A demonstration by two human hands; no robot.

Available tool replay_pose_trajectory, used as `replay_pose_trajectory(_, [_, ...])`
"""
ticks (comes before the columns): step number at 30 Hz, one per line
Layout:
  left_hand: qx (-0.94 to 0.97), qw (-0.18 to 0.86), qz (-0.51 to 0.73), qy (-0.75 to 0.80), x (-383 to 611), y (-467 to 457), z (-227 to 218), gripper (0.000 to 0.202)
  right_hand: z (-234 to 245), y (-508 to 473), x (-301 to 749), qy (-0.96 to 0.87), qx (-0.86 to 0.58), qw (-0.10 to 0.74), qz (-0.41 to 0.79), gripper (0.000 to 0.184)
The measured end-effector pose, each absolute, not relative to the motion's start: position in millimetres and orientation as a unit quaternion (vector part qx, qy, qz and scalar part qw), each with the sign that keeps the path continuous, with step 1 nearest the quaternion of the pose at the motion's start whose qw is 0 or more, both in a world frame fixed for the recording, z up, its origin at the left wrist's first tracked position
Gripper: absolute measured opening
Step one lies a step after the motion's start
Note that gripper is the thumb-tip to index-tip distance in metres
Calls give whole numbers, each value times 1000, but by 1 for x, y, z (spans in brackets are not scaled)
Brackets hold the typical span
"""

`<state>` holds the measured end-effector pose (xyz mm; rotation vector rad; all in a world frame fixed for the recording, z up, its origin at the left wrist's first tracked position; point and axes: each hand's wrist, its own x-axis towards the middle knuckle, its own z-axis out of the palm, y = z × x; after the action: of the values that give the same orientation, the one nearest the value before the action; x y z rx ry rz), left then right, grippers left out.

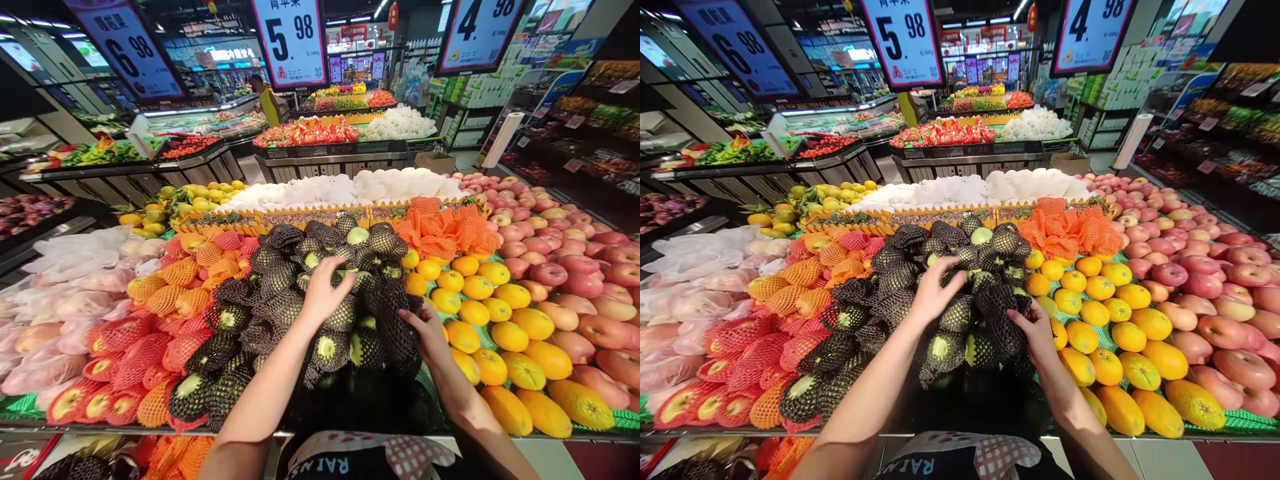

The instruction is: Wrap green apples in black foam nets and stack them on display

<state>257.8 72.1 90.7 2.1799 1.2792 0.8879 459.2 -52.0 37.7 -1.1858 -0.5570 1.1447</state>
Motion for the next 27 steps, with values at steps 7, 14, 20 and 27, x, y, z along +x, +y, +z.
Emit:
replay_pose_trajectory(7, [714, 407, 439, 362, 259, -24, 47, 17, 12, -95, 443, -238, -488, 628, 558, 36])
replay_pose_trajectory(14, [746, 430, 395, 321, 231, -54, 52, 25, 17, -131, 442, -178, -478, 640, 574, 29])
replay_pose_trajectory(20, [805, 368, 284, 369, 252, -85, 56, 27, 11, -144, 423, -303, -504, 617, 523, 29])
replay_pose_trajectory(27, [755, 479, 322, 311, 255, -76, 52, 21, 17, -142, 422, -355, -464, 578, 570, 47])
